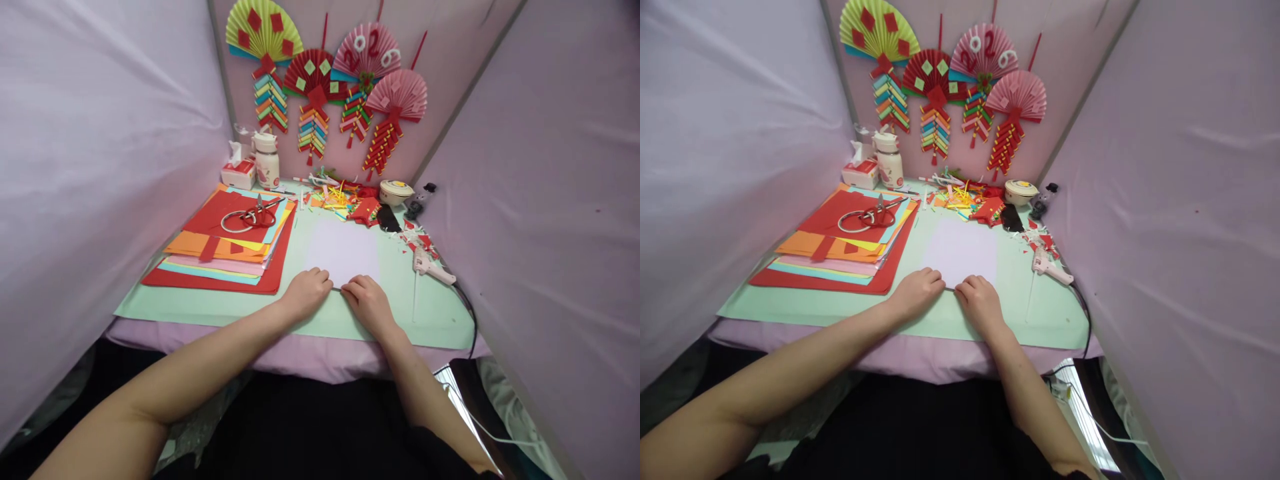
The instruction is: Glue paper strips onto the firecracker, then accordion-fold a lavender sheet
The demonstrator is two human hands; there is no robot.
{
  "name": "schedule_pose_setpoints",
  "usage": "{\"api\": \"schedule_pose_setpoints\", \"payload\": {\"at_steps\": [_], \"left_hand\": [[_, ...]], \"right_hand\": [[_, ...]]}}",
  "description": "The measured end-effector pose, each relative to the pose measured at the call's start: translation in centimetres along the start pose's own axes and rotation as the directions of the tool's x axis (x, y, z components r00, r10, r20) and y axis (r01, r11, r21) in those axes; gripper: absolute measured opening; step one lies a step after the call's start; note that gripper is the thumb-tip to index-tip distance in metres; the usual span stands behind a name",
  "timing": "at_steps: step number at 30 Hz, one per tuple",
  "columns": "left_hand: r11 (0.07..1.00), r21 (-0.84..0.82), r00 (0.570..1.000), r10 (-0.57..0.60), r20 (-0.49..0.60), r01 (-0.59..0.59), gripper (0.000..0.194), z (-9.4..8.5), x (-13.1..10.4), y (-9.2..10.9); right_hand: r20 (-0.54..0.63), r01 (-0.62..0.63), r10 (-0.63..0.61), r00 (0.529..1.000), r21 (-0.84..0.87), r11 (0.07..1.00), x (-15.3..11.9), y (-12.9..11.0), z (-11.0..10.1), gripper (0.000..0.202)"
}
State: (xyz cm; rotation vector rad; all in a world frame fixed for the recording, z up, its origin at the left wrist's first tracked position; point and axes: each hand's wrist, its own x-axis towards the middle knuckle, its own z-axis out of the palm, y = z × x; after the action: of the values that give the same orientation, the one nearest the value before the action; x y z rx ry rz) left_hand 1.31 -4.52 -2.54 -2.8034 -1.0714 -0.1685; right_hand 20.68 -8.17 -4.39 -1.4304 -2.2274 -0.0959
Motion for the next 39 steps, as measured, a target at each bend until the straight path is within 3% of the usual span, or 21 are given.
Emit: {"api": "schedule_pose_setpoints", "payload": {"at_steps": [14, 23, 31, 34, 39], "left_hand": [[0.992, 0.052, 0.992, -0.115, 0.050, 0.112, 0.019, -0.7, -1.7, -0.8], [0.987, 0.059, 0.986, -0.151, 0.077, 0.147, 0.018, -1.2, -2.3, -2.5], [0.948, -0.239, 0.976, -0.194, 0.093, 0.212, 0.022, -0.9, -1.8, -4.5], [0.922, -0.260, 0.956, -0.259, 0.136, 0.287, 0.026, -1.1, -1.3, -4.7], [0.890, -0.220, 0.906, -0.345, 0.245, 0.399, 0.027, -1.7, -0.4, -4.7]], "right_hand": [[-0.003, -0.120, 0.121, 0.993, 0.054, 0.991, -3.3, 3.5, -1.6, 0.024], [0.030, -0.227, 0.225, 0.974, 0.129, 0.965, -3.8, 5.2, -2.2, 0.023], [0.086, -0.282, 0.271, 0.959, 0.161, 0.946, -3.4, 5.3, -3.0, 0.025], [0.106, -0.343, 0.329, 0.938, 0.176, 0.922, -3.3, 5.5, -3.2, 0.024], [0.176, -0.522, 0.493, 0.852, 0.223, 0.823, -2.8, 5.8, -3.5, 0.024]]}}
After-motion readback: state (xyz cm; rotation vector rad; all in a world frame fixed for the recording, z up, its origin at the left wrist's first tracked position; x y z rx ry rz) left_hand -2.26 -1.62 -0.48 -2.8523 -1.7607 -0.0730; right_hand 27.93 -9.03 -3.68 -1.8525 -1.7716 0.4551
